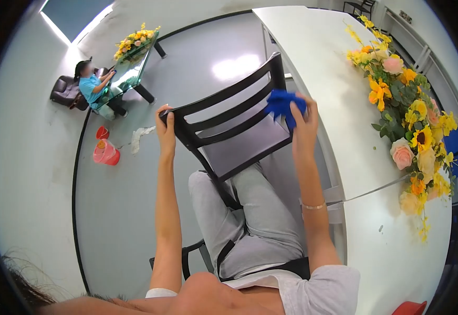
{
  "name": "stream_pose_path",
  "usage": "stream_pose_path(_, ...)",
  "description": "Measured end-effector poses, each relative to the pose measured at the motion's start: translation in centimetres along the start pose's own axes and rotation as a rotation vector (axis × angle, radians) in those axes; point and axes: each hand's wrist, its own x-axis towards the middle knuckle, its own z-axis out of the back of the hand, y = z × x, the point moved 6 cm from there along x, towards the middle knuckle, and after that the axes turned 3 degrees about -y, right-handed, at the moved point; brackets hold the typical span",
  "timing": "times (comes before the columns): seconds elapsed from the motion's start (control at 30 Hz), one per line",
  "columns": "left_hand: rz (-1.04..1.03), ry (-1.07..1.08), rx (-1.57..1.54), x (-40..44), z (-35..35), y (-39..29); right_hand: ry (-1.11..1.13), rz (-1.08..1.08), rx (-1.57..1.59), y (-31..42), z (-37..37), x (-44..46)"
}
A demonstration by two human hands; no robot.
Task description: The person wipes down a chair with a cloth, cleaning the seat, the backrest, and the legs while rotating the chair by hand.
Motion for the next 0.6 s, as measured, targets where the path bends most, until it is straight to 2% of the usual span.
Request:
stream_pose_path(0.07,0.028,-0.065,-0.02,-0.1,0.0,-0.5,0.006,0.185,-0.044,0.4,-2.3,3.1)
stream_pose_path(0.13,-0.041,-0.08,0.046,0.0,0.2,-0.2,-0.002,0.344,-0.218,-1.2,-4.1,6.7)
stream_pose_path(0.17,-0.004,-0.069,0.035,0.0,0.4,0.5,0.008,0.273,-0.194,-2.6,-5.2,7.9)
stream_pose_path(0.23,0.038,-0.058,0.027,0.0,0.3,0.7,-0.036,0.484,-0.507,-2.7,-7.0,8.6)
stream_pose_path(0.27,0.051,-0.079,0.049,-0.1,0.3,0.8,-0.078,0.564,-0.604,-3.1,-7.5,8.2)
stream_pose_path(0.4,0.056,-0.119,0.08,-0.3,0.1,0.3,-0.071,0.531,-0.529,-3.9,-8.8,5.1)
stream_pose_path(0.47,0.083,-0.129,0.049,-0.5,0.2,0.6,-0.001,0.78,-0.631,-2.9,-10.7,1.2)
stream_pose_path(0.53,0.096,-0.131,0.021,-0.3,0.1,0.5,0.14,0.799,-0.681,-3.6,-12.3,-1.9)
stream_pose_path(0.6,0.029,-0.117,0.061,-0.7,0.1,-0.1,0.176,0.87,-0.713,-4.0,-12.9,-3.0)
